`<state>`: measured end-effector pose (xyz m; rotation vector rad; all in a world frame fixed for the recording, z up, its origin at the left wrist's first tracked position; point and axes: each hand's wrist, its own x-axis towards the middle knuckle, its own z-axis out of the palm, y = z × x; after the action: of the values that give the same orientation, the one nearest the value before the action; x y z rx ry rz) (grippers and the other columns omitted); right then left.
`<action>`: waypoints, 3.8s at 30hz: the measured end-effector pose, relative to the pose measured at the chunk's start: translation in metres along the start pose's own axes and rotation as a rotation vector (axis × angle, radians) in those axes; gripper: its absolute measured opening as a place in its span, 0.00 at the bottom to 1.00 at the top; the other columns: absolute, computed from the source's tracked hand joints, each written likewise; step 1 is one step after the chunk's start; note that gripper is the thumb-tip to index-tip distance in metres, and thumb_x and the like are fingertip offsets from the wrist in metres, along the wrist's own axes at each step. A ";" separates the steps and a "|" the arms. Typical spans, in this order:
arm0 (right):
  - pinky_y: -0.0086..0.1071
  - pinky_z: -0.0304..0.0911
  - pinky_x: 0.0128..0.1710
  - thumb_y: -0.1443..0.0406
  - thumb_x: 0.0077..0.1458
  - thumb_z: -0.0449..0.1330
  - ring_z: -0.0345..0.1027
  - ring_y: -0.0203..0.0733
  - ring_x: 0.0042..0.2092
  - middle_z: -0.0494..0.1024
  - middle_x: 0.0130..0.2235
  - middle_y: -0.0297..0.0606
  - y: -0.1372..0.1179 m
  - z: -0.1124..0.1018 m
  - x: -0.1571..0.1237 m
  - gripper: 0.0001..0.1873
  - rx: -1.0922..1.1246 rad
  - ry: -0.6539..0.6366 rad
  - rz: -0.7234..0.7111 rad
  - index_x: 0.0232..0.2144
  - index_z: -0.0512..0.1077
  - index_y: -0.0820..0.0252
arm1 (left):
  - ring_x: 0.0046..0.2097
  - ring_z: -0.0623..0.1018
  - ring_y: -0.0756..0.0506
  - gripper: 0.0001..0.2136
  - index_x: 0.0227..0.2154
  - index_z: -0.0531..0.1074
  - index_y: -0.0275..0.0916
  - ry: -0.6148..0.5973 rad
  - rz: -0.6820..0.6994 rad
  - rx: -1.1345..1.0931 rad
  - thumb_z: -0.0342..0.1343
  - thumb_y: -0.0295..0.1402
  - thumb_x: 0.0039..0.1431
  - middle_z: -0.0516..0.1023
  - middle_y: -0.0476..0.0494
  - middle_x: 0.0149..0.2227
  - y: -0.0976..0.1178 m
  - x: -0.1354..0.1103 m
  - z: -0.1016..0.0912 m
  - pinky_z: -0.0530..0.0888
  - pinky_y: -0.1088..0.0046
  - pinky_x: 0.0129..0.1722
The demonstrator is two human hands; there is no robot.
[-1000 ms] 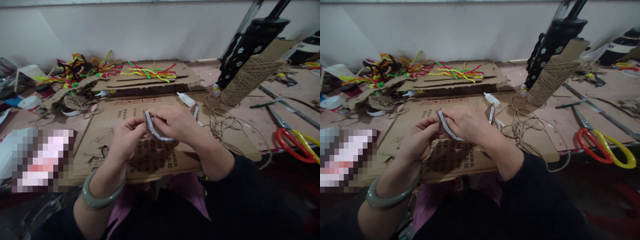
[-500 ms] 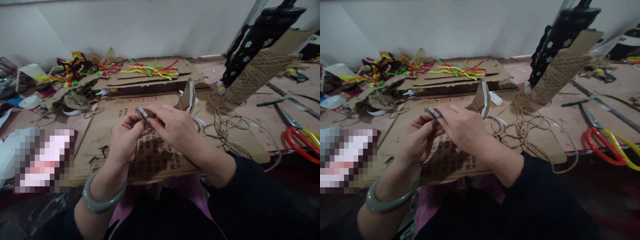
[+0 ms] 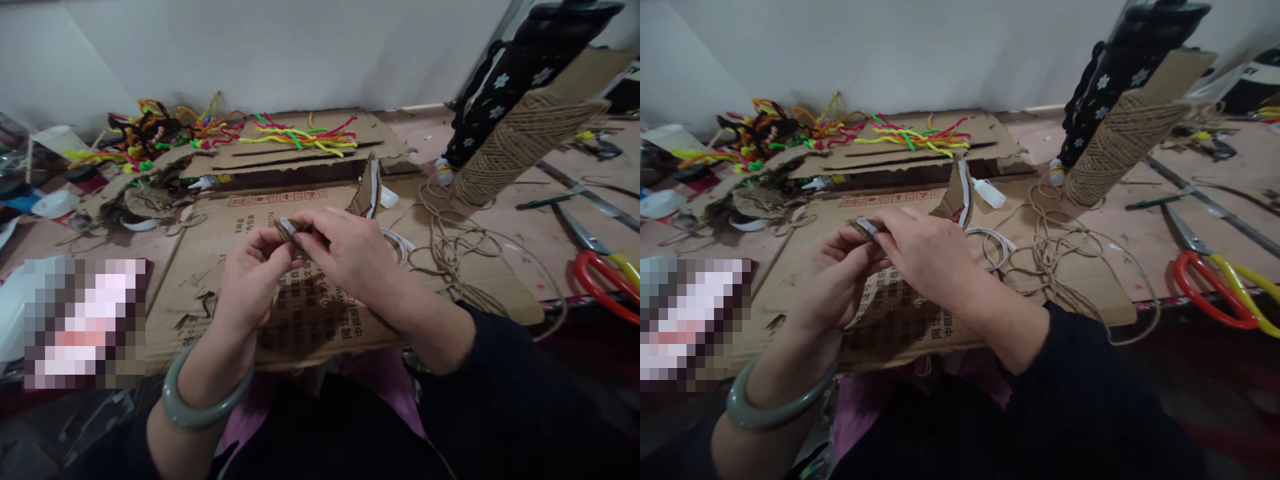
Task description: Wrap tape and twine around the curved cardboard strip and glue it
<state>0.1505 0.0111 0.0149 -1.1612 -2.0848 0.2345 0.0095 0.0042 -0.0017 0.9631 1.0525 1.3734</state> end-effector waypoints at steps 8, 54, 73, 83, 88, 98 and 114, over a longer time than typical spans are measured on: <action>0.30 0.60 0.40 0.65 0.62 0.53 0.71 0.38 0.41 0.79 0.40 0.36 0.003 -0.003 0.003 0.11 0.072 -0.025 0.014 0.42 0.74 0.60 | 0.29 0.78 0.50 0.07 0.23 0.73 0.38 0.008 0.001 0.008 0.66 0.26 0.41 0.78 0.50 0.26 0.000 -0.001 0.000 0.78 0.74 0.31; 0.32 0.61 0.42 0.65 0.63 0.49 0.72 0.41 0.42 0.80 0.40 0.40 0.001 0.001 0.003 0.14 0.010 -0.063 0.084 0.41 0.74 0.62 | 0.27 0.78 0.52 0.06 0.23 0.75 0.38 -0.059 0.087 0.022 0.66 0.25 0.42 0.78 0.52 0.24 -0.011 0.004 -0.006 0.79 0.76 0.32; 0.31 0.60 0.40 0.65 0.61 0.51 0.70 0.38 0.39 0.79 0.38 0.38 0.003 0.002 0.004 0.12 0.090 -0.039 0.080 0.38 0.74 0.62 | 0.27 0.77 0.50 0.07 0.23 0.72 0.38 -0.049 0.093 0.086 0.65 0.26 0.43 0.77 0.51 0.24 -0.011 0.005 -0.005 0.78 0.71 0.33; 0.31 0.60 0.40 0.66 0.61 0.51 0.71 0.39 0.39 0.79 0.38 0.39 0.001 0.000 0.004 0.12 0.089 -0.052 0.105 0.38 0.74 0.63 | 0.27 0.77 0.51 0.06 0.23 0.73 0.38 -0.055 0.081 0.081 0.65 0.26 0.42 0.77 0.52 0.23 -0.010 0.004 -0.005 0.79 0.73 0.33; 0.31 0.61 0.40 0.66 0.61 0.51 0.71 0.39 0.39 0.79 0.38 0.38 0.000 -0.001 0.004 0.12 0.085 -0.066 0.122 0.38 0.74 0.62 | 0.27 0.77 0.51 0.05 0.23 0.73 0.38 -0.067 0.085 0.086 0.64 0.25 0.43 0.77 0.51 0.24 -0.009 0.004 -0.004 0.78 0.74 0.33; 0.32 0.59 0.40 0.66 0.62 0.48 0.70 0.40 0.40 0.79 0.37 0.39 0.001 0.002 0.004 0.14 -0.013 -0.105 0.099 0.38 0.74 0.61 | 0.27 0.76 0.51 0.08 0.24 0.72 0.38 -0.018 0.037 0.094 0.65 0.26 0.40 0.76 0.51 0.24 -0.006 0.003 -0.002 0.76 0.76 0.28; 0.29 0.56 0.35 0.64 0.63 0.49 0.68 0.36 0.36 0.78 0.35 0.35 0.000 0.005 0.002 0.12 0.033 -0.036 0.037 0.36 0.72 0.59 | 0.28 0.78 0.49 0.09 0.24 0.73 0.37 -0.001 0.017 0.014 0.67 0.30 0.40 0.76 0.50 0.24 -0.001 0.003 0.000 0.79 0.70 0.32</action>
<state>0.1465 0.0138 0.0118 -1.1847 -2.0842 0.3083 0.0098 0.0075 -0.0028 0.9850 1.0571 1.3807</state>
